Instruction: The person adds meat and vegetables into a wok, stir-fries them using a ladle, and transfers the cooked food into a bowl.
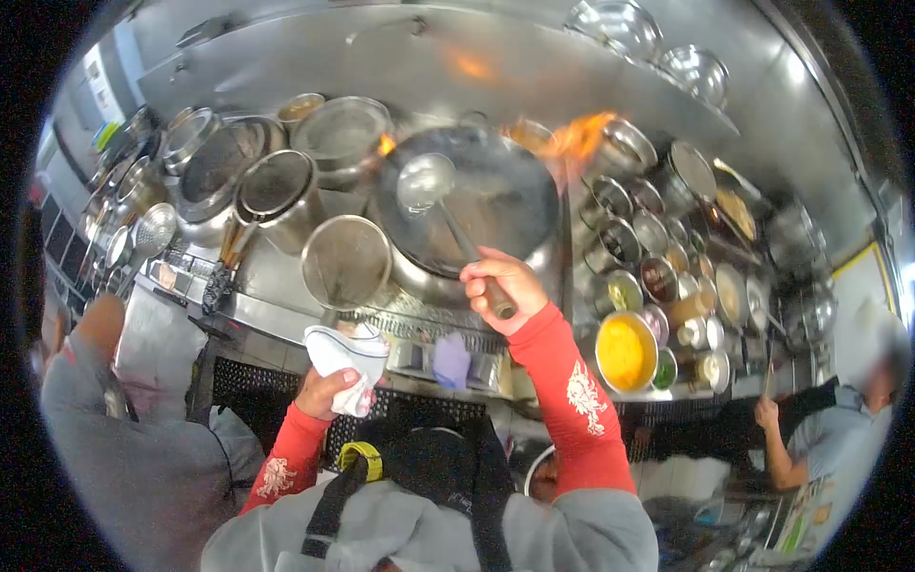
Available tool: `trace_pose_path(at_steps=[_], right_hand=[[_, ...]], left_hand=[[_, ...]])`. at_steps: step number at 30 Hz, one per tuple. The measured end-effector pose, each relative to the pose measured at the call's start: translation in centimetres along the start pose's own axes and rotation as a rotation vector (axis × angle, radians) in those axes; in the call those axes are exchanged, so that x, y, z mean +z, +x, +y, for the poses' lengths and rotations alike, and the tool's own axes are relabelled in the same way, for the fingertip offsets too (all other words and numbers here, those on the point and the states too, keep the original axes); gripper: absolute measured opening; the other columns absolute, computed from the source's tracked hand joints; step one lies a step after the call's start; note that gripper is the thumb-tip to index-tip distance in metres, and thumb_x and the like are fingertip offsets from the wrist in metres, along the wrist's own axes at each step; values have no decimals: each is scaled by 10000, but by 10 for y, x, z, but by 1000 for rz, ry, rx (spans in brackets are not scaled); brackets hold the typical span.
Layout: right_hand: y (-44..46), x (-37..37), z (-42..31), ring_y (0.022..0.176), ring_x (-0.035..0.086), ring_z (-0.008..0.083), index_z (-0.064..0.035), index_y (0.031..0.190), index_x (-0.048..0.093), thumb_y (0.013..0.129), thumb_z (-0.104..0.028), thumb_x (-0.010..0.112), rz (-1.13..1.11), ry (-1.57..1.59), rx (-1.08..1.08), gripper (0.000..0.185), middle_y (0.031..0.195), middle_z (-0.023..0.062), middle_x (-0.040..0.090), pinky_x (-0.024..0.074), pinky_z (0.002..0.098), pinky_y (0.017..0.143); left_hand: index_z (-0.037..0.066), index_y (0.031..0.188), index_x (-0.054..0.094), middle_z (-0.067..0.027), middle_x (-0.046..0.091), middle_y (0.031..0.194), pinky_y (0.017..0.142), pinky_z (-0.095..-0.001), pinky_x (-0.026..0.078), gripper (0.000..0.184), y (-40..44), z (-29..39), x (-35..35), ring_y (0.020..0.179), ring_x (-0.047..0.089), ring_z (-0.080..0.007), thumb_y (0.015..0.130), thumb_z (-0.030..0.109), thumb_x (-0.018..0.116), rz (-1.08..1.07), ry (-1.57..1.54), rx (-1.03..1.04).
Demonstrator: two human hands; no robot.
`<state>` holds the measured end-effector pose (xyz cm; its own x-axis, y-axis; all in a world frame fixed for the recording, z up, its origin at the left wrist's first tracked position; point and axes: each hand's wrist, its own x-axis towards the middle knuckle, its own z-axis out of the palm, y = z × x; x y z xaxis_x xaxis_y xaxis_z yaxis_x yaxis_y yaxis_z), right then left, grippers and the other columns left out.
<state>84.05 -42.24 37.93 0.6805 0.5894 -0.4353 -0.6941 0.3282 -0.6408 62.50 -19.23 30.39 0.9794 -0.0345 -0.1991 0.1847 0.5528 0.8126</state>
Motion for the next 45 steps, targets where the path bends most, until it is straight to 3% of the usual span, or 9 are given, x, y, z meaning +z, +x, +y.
trace_pose_path(at_steps=[3,7,11,20,26,33,35,38,45], right_hand=[[-30,-51,23,523,530,153,-4,1488,123,815,25,580,26,-431,-47,814,696,73,546,422,310,391],[-94,-150,99,621,529,136,-57,1485,233,843,-17,548,184,-1228,-636,716,804,114,599,448,281,586],[-185,-215,170,882,662,328,11,1449,269,850,-43,559,498,-1176,-430,667,1132,253,603,512,342,775],[-174,-307,269,826,602,417,-46,1435,329,852,-173,593,796,-1473,-243,653,984,232,606,494,470,699],[-127,-263,211,965,543,419,-26,1340,457,858,-320,624,867,-1634,-693,590,1116,238,520,460,474,838],[-34,-270,190,898,644,305,26,1234,554,834,-356,643,800,-1540,-643,560,1055,236,644,512,399,724],[-84,-198,119,741,642,163,10,1163,597,849,-323,639,663,-602,-93,459,987,115,663,499,278,533],[-149,-151,71,748,648,261,-30,1348,439,870,-200,617,407,-220,-287,538,1075,158,624,537,339,583],[-93,-82,-40,973,627,231,31,1336,489,783,-139,690,451,-1361,-725,613,1109,135,646,486,345,887]], left_hand=[[-64,1175,527,-168,660,873,572,-306,552,504,5,-18,28,658,652,-213,781,212,681,-10,-9,-45],[-72,1163,528,-183,661,878,563,-311,553,506,5,-36,58,653,653,-220,775,210,690,10,-16,-104],[-68,1181,518,-189,660,885,565,-314,551,523,7,-49,71,654,652,-222,782,228,682,44,9,-132],[-84,1156,531,-189,658,874,556,-313,547,526,24,-44,99,636,645,-212,797,271,677,72,152,7],[-81,1219,471,-242,647,914,554,-319,548,619,25,-28,83,620,639,-226,807,343,655,99,155,90],[-87,1203,482,-219,657,881,534,-304,555,614,26,-14,52,599,642,-212,781,307,689,39,103,148],[-86,1201,480,-212,656,869,531,-296,550,612,21,-8,33,594,640,-208,781,305,692,72,64,142],[-83,1206,472,-204,654,856,529,-290,546,604,9,-12,-3,587,636,-205,786,293,689,158,-18,125],[-43,1153,541,-123,638,828,532,-293,524,404,9,-19,-26,615,616,-176,838,190,641,183,-161,100]])
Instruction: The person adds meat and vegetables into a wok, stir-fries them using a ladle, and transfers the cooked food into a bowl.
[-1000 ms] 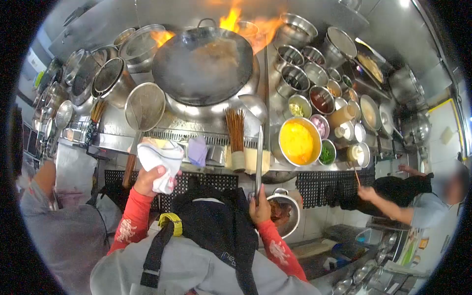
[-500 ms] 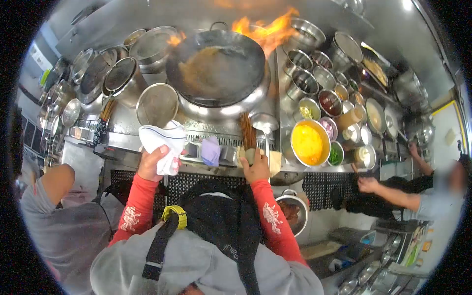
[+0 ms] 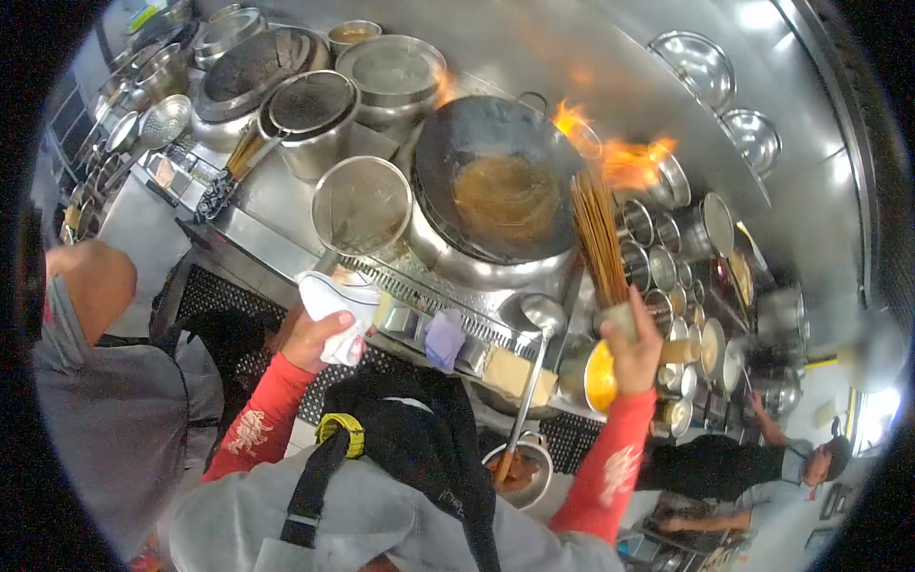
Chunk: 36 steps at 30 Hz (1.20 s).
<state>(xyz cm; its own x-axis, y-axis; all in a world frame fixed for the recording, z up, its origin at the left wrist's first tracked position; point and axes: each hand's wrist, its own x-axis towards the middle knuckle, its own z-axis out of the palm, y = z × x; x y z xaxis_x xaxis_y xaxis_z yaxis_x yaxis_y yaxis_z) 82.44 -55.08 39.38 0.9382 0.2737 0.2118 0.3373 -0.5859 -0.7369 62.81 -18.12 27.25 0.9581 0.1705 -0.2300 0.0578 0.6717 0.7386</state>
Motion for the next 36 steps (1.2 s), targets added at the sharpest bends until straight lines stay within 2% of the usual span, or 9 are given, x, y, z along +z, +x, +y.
trace_pose_path(at_steps=[9,13,18,22,24,29,32,35,36], right_hand=[[264,88,0,767,647,183,-83,1092,693,741,-358,775,-1168,-323,184,453,807,105,685,523,323,534],[238,204,-10,782,644,208,-77,1243,608,774,-327,750,-677,2,226,550,884,72,688,530,304,658],[238,114,20,678,651,150,-1,1177,636,775,-297,752,-1026,-217,-264,513,931,107,700,522,306,593],[297,131,6,670,632,124,-34,1194,631,766,-300,770,-1244,-286,146,523,864,54,692,524,295,599],[278,185,14,564,577,108,-79,1223,621,769,-277,769,-795,83,159,517,819,39,674,459,251,447],[184,181,22,1098,619,317,1,1132,661,764,-333,743,-594,-118,-498,503,1149,239,631,441,345,962],[261,191,47,828,686,238,10,1138,657,762,-287,749,-907,-124,-395,489,920,162,711,519,362,791],[301,248,41,603,557,125,28,1206,608,798,-260,729,-283,318,184,515,720,57,671,461,329,561],[310,300,90,612,606,222,-11,1157,648,793,-268,702,-33,367,-138,449,703,82,673,481,374,603]], left_hand=[[19,1028,579,-97,634,799,502,-296,517,369,60,-38,37,617,620,-177,945,378,551,-4,-5,-81],[66,934,596,-69,623,716,457,-286,484,451,130,-65,75,553,603,-168,971,486,437,-35,-83,-109],[135,1072,624,-28,660,846,638,-409,524,530,195,-84,104,759,636,-192,874,617,526,397,-11,-235],[-13,942,634,-110,645,843,593,-441,538,385,225,-100,109,726,633,-228,837,356,665,392,-13,-274],[-43,948,626,-143,621,873,587,-435,562,315,238,-103,107,734,625,-252,815,239,668,384,-36,-266],[-25,773,639,-108,617,681,456,-401,506,192,233,-74,82,552,603,-242,796,165,642,331,-34,-167],[-35,763,635,-118,616,676,409,-379,478,173,235,-69,84,509,596,-241,796,134,628,389,23,-187],[-40,769,636,-121,615,674,404,-370,474,177,234,-71,85,514,600,-242,795,135,627,399,41,-137],[-38,771,640,-127,621,679,407,-371,477,177,232,-65,84,517,606,-240,800,135,622,377,74,-146]])
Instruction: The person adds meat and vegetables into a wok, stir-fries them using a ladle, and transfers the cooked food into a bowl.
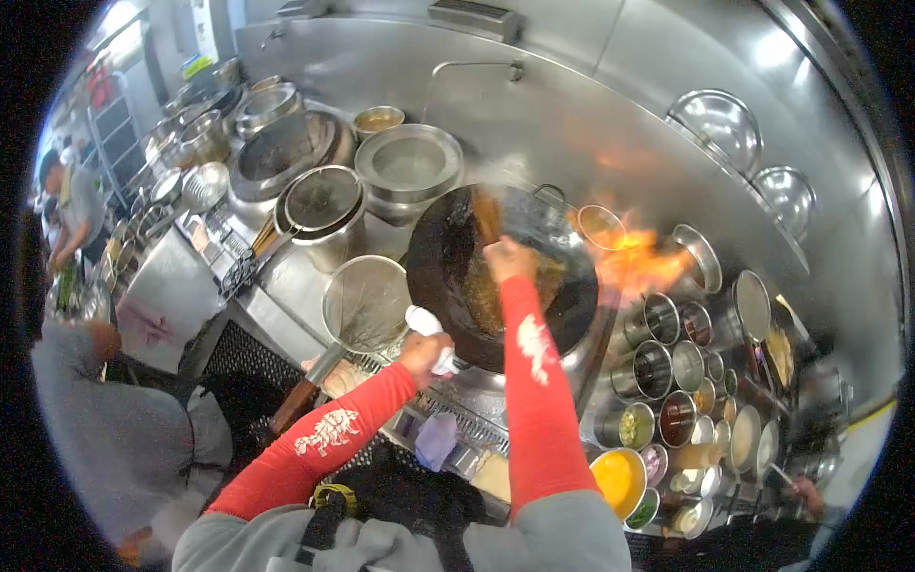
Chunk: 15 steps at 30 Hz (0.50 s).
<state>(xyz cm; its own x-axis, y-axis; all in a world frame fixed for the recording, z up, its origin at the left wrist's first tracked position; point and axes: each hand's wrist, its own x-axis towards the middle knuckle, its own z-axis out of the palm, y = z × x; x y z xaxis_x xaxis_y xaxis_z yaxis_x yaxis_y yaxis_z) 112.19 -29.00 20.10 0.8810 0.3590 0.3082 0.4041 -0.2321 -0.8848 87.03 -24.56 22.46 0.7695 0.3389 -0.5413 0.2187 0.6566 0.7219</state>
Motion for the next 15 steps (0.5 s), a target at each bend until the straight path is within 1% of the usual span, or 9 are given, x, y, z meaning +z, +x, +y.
trace_pose_path(at_steps=[1,2,5,7,8,11,12,13,15], right_hand=[[-23,1,-31,747,648,340,-59,1090,680,772,-294,682,-153,-224,-116,395,807,139,685,500,413,713],[-56,3,-67,868,626,383,-81,939,694,753,-314,674,-267,-255,-139,299,900,170,661,490,440,782],[-79,-7,-83,882,649,348,-78,861,705,760,-314,675,-222,-239,-400,259,893,185,669,492,438,784],[2,-20,-73,846,663,351,-84,874,715,764,-302,680,-375,-403,-67,247,853,186,676,504,440,775],[17,-8,-55,774,653,380,-76,805,689,779,-307,665,93,-329,-90,233,785,193,662,505,459,733],[-10,6,-43,787,641,399,-69,788,664,806,-312,626,-69,-515,-202,246,810,201,659,502,467,742],[-40,-5,-52,836,638,399,-89,820,670,820,-314,596,-271,-436,-390,236,850,206,664,503,472,782],[-85,-27,-115,884,648,373,-80,850,683,812,-304,595,-456,-598,-285,244,874,198,675,504,464,811],[-79,-22,-146,912,664,335,-71,875,708,787,-323,641,-113,-914,-707,275,878,183,686,500,428,823]], left_hand=[[-38,768,641,-131,623,676,405,-370,477,177,1,2,-1,516,608,-239,802,134,620,-12,9,-10],[-37,764,642,-135,625,673,404,-370,476,176,2,4,-2,515,609,-238,803,133,617,-24,11,-13],[-46,741,642,-145,628,652,401,-369,477,212,5,2,-5,517,617,-237,812,153,619,-28,53,32],[-53,739,638,-145,627,651,398,-366,476,223,7,1,-3,506,615,-241,811,158,618,-13,41,-8],[-56,734,635,-150,624,646,396,-354,475,227,9,-1,-1,499,614,-250,809,158,614,49,63,-18],[-57,738,637,-150,636,677,435,-373,493,238,9,2,-9,543,633,-258,806,171,617,-33,58,9],[-70,755,646,-157,647,712,460,-382,492,249,11,1,-10,577,634,-251,789,176,630,-17,69,-9],[-74,760,649,-158,648,713,459,-383,489,251,11,-7,-13,574,629,-247,782,176,635,8,89,21],[-82,770,653,-161,648,715,456,-386,482,258,33,-14,-14,566,618,-240,767,175,646,63,129,122]])
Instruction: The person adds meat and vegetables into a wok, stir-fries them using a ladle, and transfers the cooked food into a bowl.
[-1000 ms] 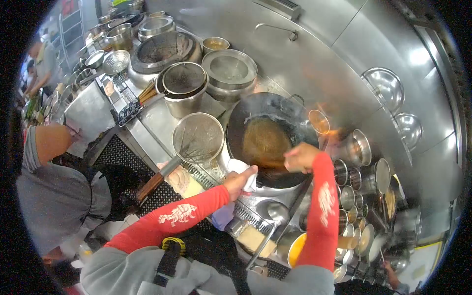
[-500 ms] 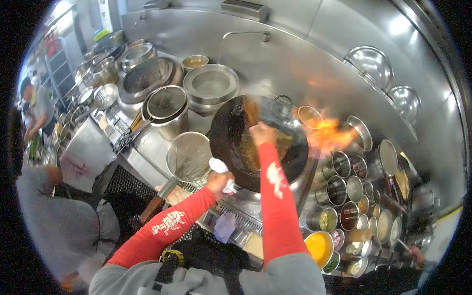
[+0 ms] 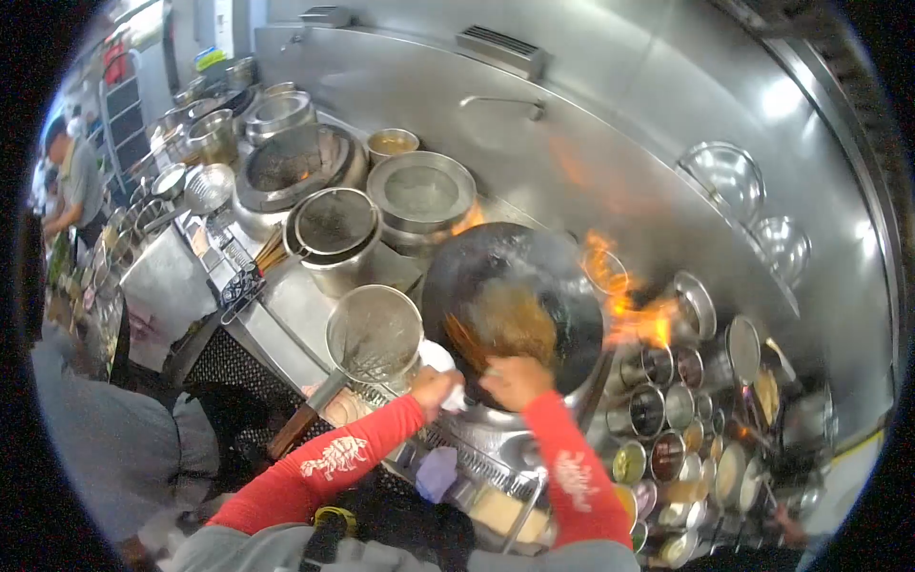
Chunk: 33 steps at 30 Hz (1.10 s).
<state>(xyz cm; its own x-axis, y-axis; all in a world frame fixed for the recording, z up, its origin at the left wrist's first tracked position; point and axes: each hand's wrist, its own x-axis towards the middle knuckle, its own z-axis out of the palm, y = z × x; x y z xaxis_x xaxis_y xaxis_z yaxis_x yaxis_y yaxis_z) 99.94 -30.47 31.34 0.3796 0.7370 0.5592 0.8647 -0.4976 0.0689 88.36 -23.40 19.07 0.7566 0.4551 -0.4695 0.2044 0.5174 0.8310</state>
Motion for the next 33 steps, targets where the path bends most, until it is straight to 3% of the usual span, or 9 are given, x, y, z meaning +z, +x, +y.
trace_pose_path(at_steps=[2,4,7,13,17,22,26,29,33], right_hand=[[-5,6,82,974,661,312,-101,902,736,759,-318,728,-969,154,19,260,952,175,697,490,362,862],[29,40,106,904,674,289,-81,953,738,760,-320,734,-851,508,841,307,915,159,706,499,350,822],[-18,97,63,861,672,343,-66,877,731,762,-299,709,-159,496,446,261,924,201,680,510,393,811],[-46,-30,76,838,665,237,-80,978,714,760,-336,726,-875,461,118,337,845,152,690,495,340,808],[0,67,107,672,636,189,-66,885,724,751,-333,709,-469,625,950,299,748,115,680,508,363,667],[-80,35,26,863,689,288,-51,1024,715,753,-274,724,-244,242,-115,351,961,192,701,520,384,803],[-28,-11,87,767,678,215,-33,992,716,802,-276,694,-967,321,168,309,832,119,717,523,367,766],[7,59,102,695,659,209,-30,1000,703,799,-271,694,-699,434,740,315,814,115,710,526,377,699],[-51,76,42,828,680,341,2,1093,670,779,-288,704,-447,252,255,428,911,197,700,517,405,775]], left_hand=[[-80,748,655,-159,631,676,422,-376,472,245,-11,11,2,524,593,-228,757,165,657,-28,-68,-114],[-42,743,621,-139,623,668,410,-384,488,172,-3,2,0,528,612,-254,773,127,624,-83,-105,-114],[-26,734,622,-127,622,653,409,-359,492,207,-10,15,-6,513,606,-229,773,177,623,-95,-22,-110],[-126,805,657,-238,669,766,659,-411,536,402,11,-10,-2,705,680,-309,703,261,690,38,101,1],[-129,744,652,-205,659,685,443,-381,531,337,-35,45,-7,573,667,-286,713,206,676,31,57,-22],[-168,871,638,-254,669,801,419,-379,555,434,-19,30,-14,613,686,-287,740,245,659,8,97,-41],[-148,795,640,-236,663,801,441,-408,562,406,-15,21,-6,650,673,-318,696,242,699,138,174,22],[-157,793,636,-226,664,783,435,-396,563,404,-19,25,-8,620,674,-297,715,234,699,67,82,-9],[-171,847,623,-256,662,836,436,-383,565,437,-32,45,-21,645,681,-302,718,240,696,-35,65,-37]])
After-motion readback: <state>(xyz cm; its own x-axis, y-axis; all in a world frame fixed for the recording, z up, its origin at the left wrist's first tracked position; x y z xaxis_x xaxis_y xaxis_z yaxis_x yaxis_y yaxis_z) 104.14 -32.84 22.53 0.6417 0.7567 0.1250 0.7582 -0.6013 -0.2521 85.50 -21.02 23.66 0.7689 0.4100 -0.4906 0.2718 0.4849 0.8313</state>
